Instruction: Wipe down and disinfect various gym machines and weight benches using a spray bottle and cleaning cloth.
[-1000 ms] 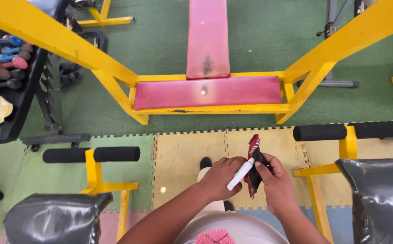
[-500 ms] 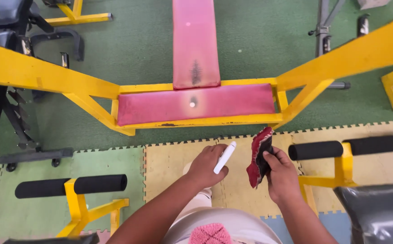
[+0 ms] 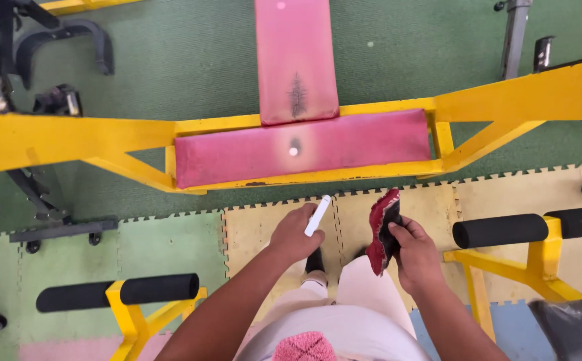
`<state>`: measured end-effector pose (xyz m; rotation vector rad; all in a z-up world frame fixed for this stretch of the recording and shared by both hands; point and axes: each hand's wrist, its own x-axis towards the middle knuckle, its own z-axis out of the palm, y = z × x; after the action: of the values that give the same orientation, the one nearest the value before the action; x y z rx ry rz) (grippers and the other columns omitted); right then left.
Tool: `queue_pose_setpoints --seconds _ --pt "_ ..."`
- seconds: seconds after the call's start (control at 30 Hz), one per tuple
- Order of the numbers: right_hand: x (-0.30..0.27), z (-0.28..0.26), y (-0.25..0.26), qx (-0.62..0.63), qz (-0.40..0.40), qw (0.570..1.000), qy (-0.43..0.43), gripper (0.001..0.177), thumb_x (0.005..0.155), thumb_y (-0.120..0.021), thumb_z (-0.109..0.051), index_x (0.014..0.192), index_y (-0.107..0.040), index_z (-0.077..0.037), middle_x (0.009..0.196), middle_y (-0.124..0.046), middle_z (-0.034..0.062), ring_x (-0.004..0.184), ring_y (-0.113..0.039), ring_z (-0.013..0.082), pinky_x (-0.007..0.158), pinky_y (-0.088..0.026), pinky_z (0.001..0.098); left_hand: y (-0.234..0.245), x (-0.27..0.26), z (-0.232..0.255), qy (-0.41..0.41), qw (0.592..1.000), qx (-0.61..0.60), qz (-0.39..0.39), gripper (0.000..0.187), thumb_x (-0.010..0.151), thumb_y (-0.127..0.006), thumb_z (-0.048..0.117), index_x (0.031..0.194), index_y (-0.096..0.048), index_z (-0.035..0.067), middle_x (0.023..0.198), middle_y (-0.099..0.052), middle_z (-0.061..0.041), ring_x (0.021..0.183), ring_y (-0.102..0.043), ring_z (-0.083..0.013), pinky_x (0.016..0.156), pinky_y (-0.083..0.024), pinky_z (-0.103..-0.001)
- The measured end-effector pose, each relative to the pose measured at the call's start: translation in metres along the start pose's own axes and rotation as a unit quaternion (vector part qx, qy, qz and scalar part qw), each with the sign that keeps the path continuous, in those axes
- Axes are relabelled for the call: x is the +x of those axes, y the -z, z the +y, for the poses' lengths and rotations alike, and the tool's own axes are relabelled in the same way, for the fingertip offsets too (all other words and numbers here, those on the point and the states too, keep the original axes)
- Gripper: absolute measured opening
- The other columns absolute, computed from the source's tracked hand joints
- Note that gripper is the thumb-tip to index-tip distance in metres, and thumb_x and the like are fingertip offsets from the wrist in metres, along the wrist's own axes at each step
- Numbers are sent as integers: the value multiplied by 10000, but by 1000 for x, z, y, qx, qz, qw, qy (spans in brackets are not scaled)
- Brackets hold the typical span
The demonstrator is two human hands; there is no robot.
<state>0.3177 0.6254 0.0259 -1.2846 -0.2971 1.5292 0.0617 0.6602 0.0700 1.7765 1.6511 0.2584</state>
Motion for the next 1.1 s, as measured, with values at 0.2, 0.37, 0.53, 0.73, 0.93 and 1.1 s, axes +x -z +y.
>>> queue_pose_setpoints --seconds 0.2,0.37,0.53,0.73,0.93,1.1 --pt "53 0 14 -13 21 999 -40 285 970 -609 -98 1245 -622 -22 1056 -686 58 927 -661 150 841 -537 316 -18 61 4 11 1000 11 -10 584 762 -673 266 1314 -548 125 1247 -633 -140 1238 -540 -341 1027 -464 -461" --pt "112 -19 22 -41 27 997 -67 310 966 -614 -98 1263 -623 -10 1055 -688 63 924 -658 148 841 -535 311 -26 119 28 61 997 25 -45 556 787 -664 285 1308 -566 118 1247 -634 -135 1255 -506 -331 1048 -459 -460" --pt "168 -30 44 -55 42 993 -93 323 964 -615 -99 1273 -621 -4 1059 -694 58 928 -659 139 834 -533 300 -52 185 47 108 991 52 -66 504 796 -655 295 1274 -617 138 1230 -659 -106 1268 -487 -324 1051 -469 -455" --pt "225 -43 66 -77 47 988 -122 319 979 -615 -114 1276 -621 3 1034 -694 67 895 -651 142 793 -535 309 -84 251 45 90 993 72 -31 539 770 -700 325 1262 -594 133 1241 -656 -76 1179 -491 -348 1046 -434 -456" --pt "298 -42 89 -124 55 980 -144 339 968 -618 -122 1283 -617 4 1013 -697 68 870 -657 151 774 -541 311 -100 291 18 102 991 81 19 523 785 -698 299 1266 -594 122 1244 -655 -98 1197 -460 -366 1057 -398 -463" --pt "343 -43 80 -172 28 976 -129 345 978 -614 -124 1291 -609 22 973 -695 99 823 -660 194 743 -533 348 -83 303 17 233 967 97 -37 475 815 -693 279 1239 -604 87 1268 -643 -118 1258 -462 -344 1072 -383 -486"
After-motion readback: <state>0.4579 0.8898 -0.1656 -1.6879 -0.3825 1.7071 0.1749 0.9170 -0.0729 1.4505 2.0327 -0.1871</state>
